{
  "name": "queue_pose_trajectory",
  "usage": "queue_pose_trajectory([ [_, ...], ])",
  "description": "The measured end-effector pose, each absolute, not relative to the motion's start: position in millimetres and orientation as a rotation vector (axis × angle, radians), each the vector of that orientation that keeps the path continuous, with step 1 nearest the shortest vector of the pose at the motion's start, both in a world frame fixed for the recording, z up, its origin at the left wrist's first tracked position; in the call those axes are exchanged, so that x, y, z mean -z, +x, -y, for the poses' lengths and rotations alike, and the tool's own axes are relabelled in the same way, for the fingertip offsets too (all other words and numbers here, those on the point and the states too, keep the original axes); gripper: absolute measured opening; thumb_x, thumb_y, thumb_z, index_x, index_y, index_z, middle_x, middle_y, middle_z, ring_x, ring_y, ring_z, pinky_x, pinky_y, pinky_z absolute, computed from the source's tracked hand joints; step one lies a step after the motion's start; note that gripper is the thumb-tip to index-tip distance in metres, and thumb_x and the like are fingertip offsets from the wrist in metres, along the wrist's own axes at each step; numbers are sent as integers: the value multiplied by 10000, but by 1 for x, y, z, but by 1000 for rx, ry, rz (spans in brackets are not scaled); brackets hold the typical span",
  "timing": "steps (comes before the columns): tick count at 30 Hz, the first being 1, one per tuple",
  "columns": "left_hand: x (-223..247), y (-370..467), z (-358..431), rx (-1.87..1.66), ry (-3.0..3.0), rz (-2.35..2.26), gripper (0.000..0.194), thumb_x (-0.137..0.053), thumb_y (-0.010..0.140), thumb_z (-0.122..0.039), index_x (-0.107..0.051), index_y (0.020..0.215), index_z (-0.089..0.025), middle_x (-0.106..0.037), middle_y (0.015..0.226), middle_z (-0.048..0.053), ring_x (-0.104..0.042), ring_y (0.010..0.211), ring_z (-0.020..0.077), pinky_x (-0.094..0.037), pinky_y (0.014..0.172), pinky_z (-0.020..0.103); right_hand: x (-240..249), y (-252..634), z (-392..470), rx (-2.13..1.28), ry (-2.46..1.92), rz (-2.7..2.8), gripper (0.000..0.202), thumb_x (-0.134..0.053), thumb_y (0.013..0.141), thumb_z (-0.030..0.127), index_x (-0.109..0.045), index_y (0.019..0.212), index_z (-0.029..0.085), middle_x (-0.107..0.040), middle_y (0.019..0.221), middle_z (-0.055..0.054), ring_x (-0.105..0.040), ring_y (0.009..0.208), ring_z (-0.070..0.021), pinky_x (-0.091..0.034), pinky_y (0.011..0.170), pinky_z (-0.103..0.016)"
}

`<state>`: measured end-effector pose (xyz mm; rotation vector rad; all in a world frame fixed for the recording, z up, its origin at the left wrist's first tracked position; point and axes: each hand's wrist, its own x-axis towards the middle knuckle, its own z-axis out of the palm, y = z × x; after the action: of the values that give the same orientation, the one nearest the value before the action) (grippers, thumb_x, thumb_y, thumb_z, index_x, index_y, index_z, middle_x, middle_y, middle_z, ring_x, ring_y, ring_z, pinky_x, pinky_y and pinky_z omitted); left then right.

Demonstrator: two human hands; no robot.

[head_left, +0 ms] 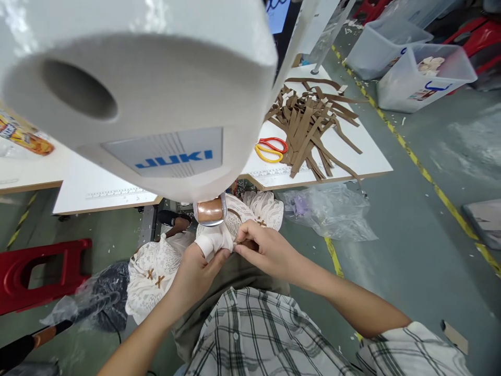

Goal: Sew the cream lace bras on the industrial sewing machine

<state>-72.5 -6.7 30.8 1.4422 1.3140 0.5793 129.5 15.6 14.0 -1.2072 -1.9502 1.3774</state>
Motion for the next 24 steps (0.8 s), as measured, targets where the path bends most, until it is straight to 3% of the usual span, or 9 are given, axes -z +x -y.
queue_pose_trajectory([
  [7, -37, -70, 3, -601, 1494, -1290, 192, -549, 922, -303, -652, 871, -148, -641, 824, 26, -543, 770, 158, -422, 723, 250, -15, 134, -29, -1613, -1195, 1894, 137, -620, 885, 292, -569, 981, 209, -570, 649, 63, -496, 609, -108, -314, 589, -219],
  [11, -37, -70, 3, -607, 1443, -1322, 206, -567, 908, -321, -646, 837, -144, -630, 777, 22, -539, 741, 155, -425, 692, 244, -9, 135, -31, -1593, -1129, 1918, 130, -636, 861, 305, -669, 845, 181, -540, 669, 34, -473, 621, -101, -327, 585, -216],
  [17, -38, -66, 5, -630, 1385, -1350, 201, -589, 896, -338, -645, 830, -156, -605, 742, -1, -516, 700, 139, -409, 647, 228, -13, 130, -26, -1324, -1179, 1993, 79, -617, 838, 198, -639, 764, 178, -459, 612, 52, -446, 609, -88, -299, 602, -219],
  [24, -38, -68, 7, -619, 1365, -1371, 187, -569, 914, -343, -655, 914, -177, -636, 788, 5, -561, 764, 159, -440, 722, 248, -16, 129, -22, -1403, -1209, 1900, 168, -565, 855, 218, -545, 693, 178, -386, 585, 65, -358, 584, -83, -265, 566, -222],
])
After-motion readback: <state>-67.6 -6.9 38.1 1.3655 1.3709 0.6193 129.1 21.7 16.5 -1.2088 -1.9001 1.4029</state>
